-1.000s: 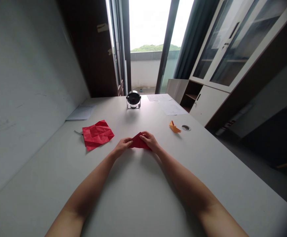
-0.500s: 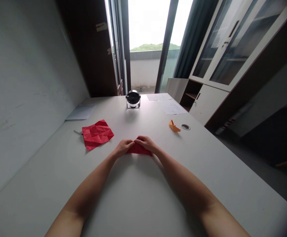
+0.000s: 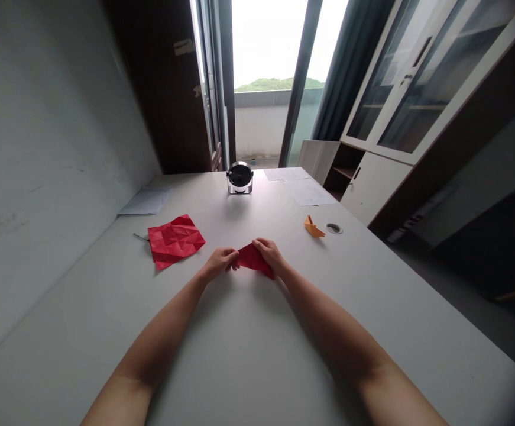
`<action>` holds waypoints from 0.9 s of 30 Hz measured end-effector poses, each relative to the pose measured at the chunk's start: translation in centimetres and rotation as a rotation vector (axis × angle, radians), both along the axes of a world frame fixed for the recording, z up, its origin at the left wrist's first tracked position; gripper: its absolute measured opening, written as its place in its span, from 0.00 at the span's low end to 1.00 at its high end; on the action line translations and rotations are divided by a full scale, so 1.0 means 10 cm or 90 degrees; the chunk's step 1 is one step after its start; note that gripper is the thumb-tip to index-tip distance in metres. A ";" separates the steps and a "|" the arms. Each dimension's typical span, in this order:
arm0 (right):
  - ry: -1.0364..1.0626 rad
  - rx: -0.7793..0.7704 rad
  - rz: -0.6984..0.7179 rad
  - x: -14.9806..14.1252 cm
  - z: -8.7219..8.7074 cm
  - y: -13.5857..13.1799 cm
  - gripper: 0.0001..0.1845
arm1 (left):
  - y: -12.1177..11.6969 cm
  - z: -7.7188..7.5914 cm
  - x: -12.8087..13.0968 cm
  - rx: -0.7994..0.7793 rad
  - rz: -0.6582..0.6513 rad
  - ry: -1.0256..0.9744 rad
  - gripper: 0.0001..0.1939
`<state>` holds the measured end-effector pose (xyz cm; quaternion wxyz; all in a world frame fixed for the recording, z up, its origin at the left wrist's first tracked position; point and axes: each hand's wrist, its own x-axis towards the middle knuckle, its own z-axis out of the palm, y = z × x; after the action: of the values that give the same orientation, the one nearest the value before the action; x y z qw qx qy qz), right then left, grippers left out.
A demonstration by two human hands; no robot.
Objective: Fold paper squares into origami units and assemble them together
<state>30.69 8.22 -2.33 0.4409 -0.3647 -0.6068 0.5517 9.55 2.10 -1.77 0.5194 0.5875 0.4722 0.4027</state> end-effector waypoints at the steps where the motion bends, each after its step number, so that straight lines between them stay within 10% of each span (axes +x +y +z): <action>1: 0.018 -0.016 -0.008 0.00 0.00 0.01 0.24 | 0.01 0.00 -0.01 0.002 0.020 -0.015 0.21; 12: 0.027 -0.033 0.014 0.01 0.03 0.04 0.27 | 0.09 -0.02 -0.09 -0.020 0.222 -0.185 0.22; 27: -0.059 -0.016 0.168 0.06 0.16 -0.05 0.20 | 0.01 0.14 -0.12 -0.080 0.133 -0.076 0.22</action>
<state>31.25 7.77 -0.71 0.3313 -0.3122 -0.6623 0.5951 8.33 2.18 -0.37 0.5374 0.4767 0.5232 0.4586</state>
